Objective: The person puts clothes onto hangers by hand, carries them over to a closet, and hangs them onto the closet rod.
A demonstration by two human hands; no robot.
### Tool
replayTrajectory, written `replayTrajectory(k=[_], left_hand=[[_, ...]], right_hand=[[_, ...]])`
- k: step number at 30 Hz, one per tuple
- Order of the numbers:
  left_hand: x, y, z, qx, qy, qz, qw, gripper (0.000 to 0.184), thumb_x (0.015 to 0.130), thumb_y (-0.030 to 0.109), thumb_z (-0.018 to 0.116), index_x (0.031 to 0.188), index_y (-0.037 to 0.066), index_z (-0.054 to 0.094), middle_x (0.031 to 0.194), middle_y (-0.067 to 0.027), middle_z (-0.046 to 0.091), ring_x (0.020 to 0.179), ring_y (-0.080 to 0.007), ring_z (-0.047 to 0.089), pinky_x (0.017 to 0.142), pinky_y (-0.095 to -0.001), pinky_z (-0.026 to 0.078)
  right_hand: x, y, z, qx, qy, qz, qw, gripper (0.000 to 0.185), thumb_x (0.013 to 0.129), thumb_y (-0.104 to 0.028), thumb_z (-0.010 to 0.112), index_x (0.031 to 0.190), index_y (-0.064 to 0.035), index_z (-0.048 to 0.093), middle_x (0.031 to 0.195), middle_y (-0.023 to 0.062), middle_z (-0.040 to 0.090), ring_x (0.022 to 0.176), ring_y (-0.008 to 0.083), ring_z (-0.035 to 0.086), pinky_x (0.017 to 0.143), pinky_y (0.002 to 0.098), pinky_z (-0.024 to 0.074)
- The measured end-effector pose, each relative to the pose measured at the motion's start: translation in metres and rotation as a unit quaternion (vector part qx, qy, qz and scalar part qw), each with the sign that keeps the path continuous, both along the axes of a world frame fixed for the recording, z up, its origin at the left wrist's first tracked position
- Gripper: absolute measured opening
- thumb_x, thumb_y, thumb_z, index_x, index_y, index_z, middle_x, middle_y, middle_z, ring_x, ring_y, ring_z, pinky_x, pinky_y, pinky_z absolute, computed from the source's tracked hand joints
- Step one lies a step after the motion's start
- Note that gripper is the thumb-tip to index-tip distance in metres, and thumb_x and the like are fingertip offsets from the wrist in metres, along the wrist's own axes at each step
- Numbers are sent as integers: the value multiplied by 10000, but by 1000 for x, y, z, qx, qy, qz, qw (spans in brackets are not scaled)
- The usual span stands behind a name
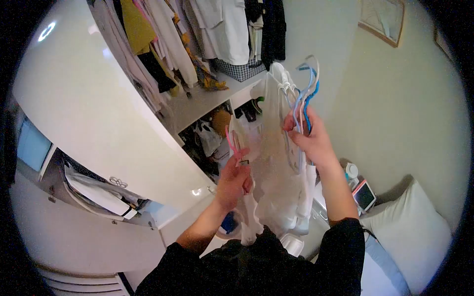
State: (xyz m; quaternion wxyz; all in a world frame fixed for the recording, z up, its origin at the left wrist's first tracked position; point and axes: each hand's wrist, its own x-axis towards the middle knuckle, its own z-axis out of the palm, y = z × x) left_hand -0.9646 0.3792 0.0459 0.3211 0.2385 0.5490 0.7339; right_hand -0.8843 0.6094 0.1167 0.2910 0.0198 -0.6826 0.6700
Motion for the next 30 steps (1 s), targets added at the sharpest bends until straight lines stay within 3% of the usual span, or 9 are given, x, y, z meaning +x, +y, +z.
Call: replayTrajectory(k=[8,14,19,25,30], left_hand=[[-33,35,10,14,1,61,998,503,1008,28,495,1483,151,385,612,49,398,481,-49,379,437,-222,306],[-69,77,16,75,33,156,984,551,946,-15,471,1483,88,404,601,43,427,456,-61,382,411,-215,287],[-109,128,42,122,28,217,968,513,975,44,481,1482,90,420,571,29,420,432,-69,374,400,-217,297],[-155,165,110,103,66,248,961,488,1009,133,494,1488,69,419,570,26,408,421,-81,365,398,-224,308],[-200,176,187,91,134,245,956,497,1017,169,482,1498,68,416,609,28,427,443,-86,395,416,-223,325]], right_hand=[[-77,48,38,18,22,54,998,393,794,103,551,1160,-40,534,1025,58,604,993,160,592,897,291,450],[-142,106,51,33,62,113,991,373,782,-4,583,1152,-33,548,1013,66,617,984,171,598,912,313,447],[-177,162,77,41,31,137,989,383,758,-45,587,1139,-37,551,1005,78,634,965,185,602,921,322,439],[-227,219,112,60,76,195,976,392,750,-68,584,1140,-39,561,995,87,651,966,182,605,906,307,442],[-246,233,141,29,50,157,986,426,747,-65,586,1172,-28,572,1006,98,657,975,193,621,904,307,454]])
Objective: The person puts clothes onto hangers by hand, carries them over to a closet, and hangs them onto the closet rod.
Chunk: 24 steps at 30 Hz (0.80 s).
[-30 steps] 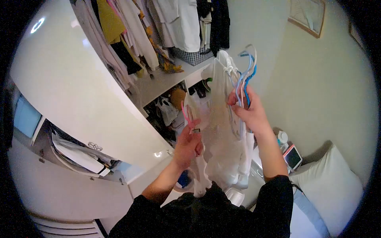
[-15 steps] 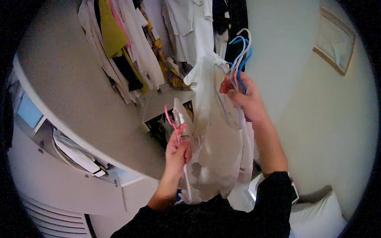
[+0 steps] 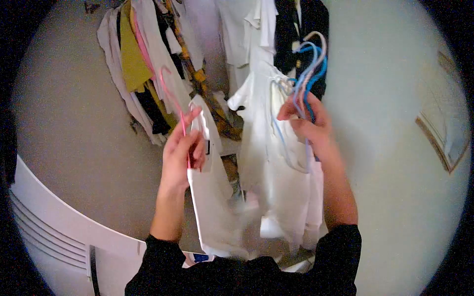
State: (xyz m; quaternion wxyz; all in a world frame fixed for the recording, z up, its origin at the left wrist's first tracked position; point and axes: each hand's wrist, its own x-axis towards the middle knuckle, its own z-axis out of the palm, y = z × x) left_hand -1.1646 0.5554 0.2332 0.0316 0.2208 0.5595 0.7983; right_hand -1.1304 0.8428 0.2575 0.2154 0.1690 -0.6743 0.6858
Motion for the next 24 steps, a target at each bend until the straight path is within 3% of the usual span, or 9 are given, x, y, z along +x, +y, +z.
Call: replayTrajectory(k=[3,6,12,13,16,17,19,24], left_hand=[[-39,11,34,-21,94,21,995,473,1020,207,492,1470,62,460,629,23,447,472,-95,424,447,-234,356],[-96,19,66,-12,106,-6,994,473,981,167,531,1433,35,482,722,-13,541,584,-105,495,546,-252,414],[-199,36,117,-27,167,55,984,423,959,175,511,1346,17,572,861,-33,640,744,-115,535,727,-265,449],[-218,35,123,-51,209,66,974,433,946,210,502,1330,32,595,941,-32,675,805,-113,544,797,-259,434],[-275,33,153,-107,279,102,949,446,934,258,532,1320,50,612,971,-13,686,816,-117,540,798,-271,435],[-273,35,163,-153,264,163,938,406,925,227,550,1247,8,665,1089,-80,698,956,-138,590,906,-277,449],[-290,64,191,-204,276,188,920,423,913,270,576,1235,15,675,1113,-88,697,988,-164,594,938,-293,440],[-383,107,247,-317,290,289,855,437,868,351,652,1182,54,713,1117,-90,691,1064,-211,593,963,-327,441]], right_hand=[[-26,28,-13,-28,60,21,998,458,751,-62,598,1206,-20,575,1018,110,659,960,202,634,906,296,464],[-34,36,-1,-16,43,-10,999,453,744,-70,603,1192,-14,575,997,119,657,955,205,631,920,303,464],[-76,50,15,16,53,-11,998,510,697,-70,615,1200,-4,558,972,154,652,919,242,632,916,347,476],[-87,56,15,36,46,-11,998,520,691,-64,610,1204,-2,555,976,161,651,918,248,633,913,354,476],[-131,65,12,25,77,-6,997,512,675,-33,578,1185,0,555,949,160,637,910,267,639,913,375,475],[-151,78,2,-10,69,54,996,516,661,-22,564,1176,-2,555,938,158,633,904,271,641,914,380,476],[-195,118,0,-28,97,124,987,525,633,-2,535,1158,-5,555,915,153,623,890,279,647,916,391,477],[-244,170,-4,-39,98,123,987,569,554,-61,538,1121,-3,547,929,144,615,847,284,636,919,392,469]])
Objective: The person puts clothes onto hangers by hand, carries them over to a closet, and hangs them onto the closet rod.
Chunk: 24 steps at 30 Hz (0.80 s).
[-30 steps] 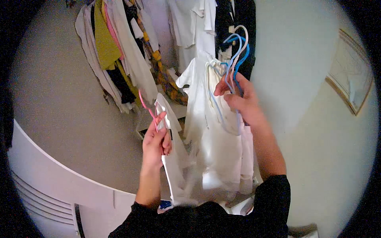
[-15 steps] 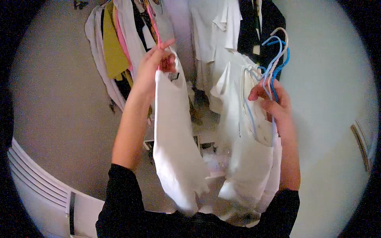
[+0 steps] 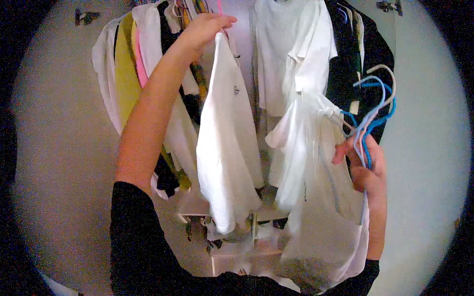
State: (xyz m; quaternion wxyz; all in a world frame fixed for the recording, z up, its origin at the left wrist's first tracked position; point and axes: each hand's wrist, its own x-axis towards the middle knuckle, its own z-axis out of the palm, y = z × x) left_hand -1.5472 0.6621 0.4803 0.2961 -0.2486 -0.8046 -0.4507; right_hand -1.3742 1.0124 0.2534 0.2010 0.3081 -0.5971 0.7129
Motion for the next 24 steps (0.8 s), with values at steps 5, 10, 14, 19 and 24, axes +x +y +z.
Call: replayTrajectory(k=[5,10,14,19,24], left_hand=[[-70,33,36,39,27,-13,999,467,847,324,678,1215,36,681,1237,-170,653,1159,-315,578,999,-415,414],[8,13,72,119,20,-1,993,477,841,303,687,1170,-42,672,1135,-175,668,1083,-306,588,923,-442,446],[-38,13,94,161,77,62,982,436,829,254,712,1117,-72,674,1018,-199,676,985,-312,632,823,-468,480],[-64,-6,136,163,53,25,985,401,839,192,723,1107,-98,654,1000,-233,684,863,-344,674,705,-485,519],[-65,-21,152,240,46,-28,969,359,861,141,700,1106,-115,644,999,-212,688,848,-350,670,696,-515,527]], right_hand=[[-59,33,-4,-2,7,18,1000,617,536,-144,619,1134,-10,547,947,137,627,832,278,645,1001,416,442],[13,9,15,-30,4,40,999,625,569,-205,707,1139,-1,551,892,128,639,798,275,647,1029,430,430],[3,22,15,-31,2,90,995,572,575,-212,730,1080,-2,559,809,153,657,811,273,653,1025,423,428],[-20,31,0,-89,-18,128,988,568,546,-186,777,1045,-6,574,774,165,663,673,309,660,1063,472,425],[-26,23,2,-104,-49,129,985,620,545,-194,796,1085,14,575,710,157,649,688,317,675,1094,500,403]])
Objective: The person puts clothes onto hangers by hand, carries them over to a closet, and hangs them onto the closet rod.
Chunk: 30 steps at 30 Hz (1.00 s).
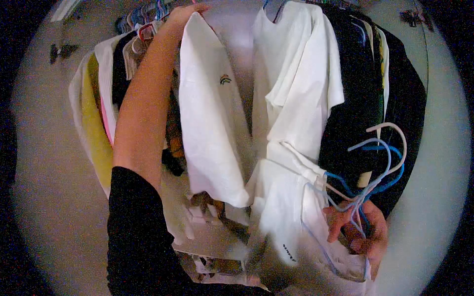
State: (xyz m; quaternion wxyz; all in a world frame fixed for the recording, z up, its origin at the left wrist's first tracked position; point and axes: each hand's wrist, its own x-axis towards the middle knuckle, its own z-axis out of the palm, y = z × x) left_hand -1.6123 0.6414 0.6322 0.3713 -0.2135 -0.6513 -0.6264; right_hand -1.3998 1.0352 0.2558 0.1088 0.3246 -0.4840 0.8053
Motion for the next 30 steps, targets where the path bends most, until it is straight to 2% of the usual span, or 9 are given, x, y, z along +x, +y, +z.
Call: replayTrajectory(k=[3,7,17,20,21,24,27,29,30], left_hand=[[-23,-17,17,-40,0,-10,999,387,895,164,675,1167,-108,634,1131,-218,683,976,-345,666,812,-494,533],[-91,-52,64,-63,14,69,996,357,820,245,744,994,-63,698,902,-163,694,774,-264,672,696,-405,550],[-80,-46,6,-62,-25,97,993,445,758,226,804,1018,-111,674,926,-152,695,765,-257,656,651,-398,526],[-52,-56,2,-112,50,320,940,504,745,249,824,1078,-99,677,992,-156,715,839,-245,690,670,-366,553],[-39,-61,4,-173,15,312,934,612,727,315,847,1168,-70,670,1140,-185,711,976,-280,709,792,-385,570],[-43,-59,13,-248,151,523,801,622,746,447,819,1221,61,708,1099,-162,736,997,-292,706,891,-393,535],[-26,-34,25,-370,177,467,783,599,828,521,713,1220,69,703,1108,-170,731,1040,-310,690,928,-407,520],[40,38,-9,-332,206,326,861,424,923,205,656,1244,-70,627,1222,-202,676,1085,-304,651,935,-405,512],[39,59,-11,-349,197,233,886,438,925,218,655,1266,-57,624,1220,-209,680,1106,-304,649,968,-381,496]], right_hand=[[2,-2,2,20,-1,1,1000,680,529,-184,799,1126,39,562,729,164,653,708,334,685,1120,520,377],[9,-5,-3,-27,-24,1,999,660,513,-168,767,1101,53,563,777,188,660,723,338,687,1129,512,373],[8,-4,1,-15,-38,-26,999,623,516,-165,717,1087,46,586,884,184,665,709,332,679,1130,498,379],[13,-8,7,-12,-61,-43,997,605,527,-174,719,1080,35,589,878,175,666,720,319,681,1139,493,367],[16,-7,10,-11,-81,-52,995,599,532,-176,720,1079,32,590,878,173,666,726,314,682,1143,491,363],[10,-5,18,19,-49,-22,998,587,543,-188,722,1068,38,587,861,171,670,746,302,684,1147,475,364],[7,0,23,67,-50,-16,996,577,561,-212,731,1054,50,583,840,169,674,783,290,679,1134,433,372],[10,-6,28,56,-63,-21,996,564,573,-229,734,1039,50,583,832,168,677,803,283,675,1124,410,372],[13,-9,29,48,-72,-24,996,557,579,-237,735,1032,50,582,828,167,678,813,279,673,1119,398,372]])
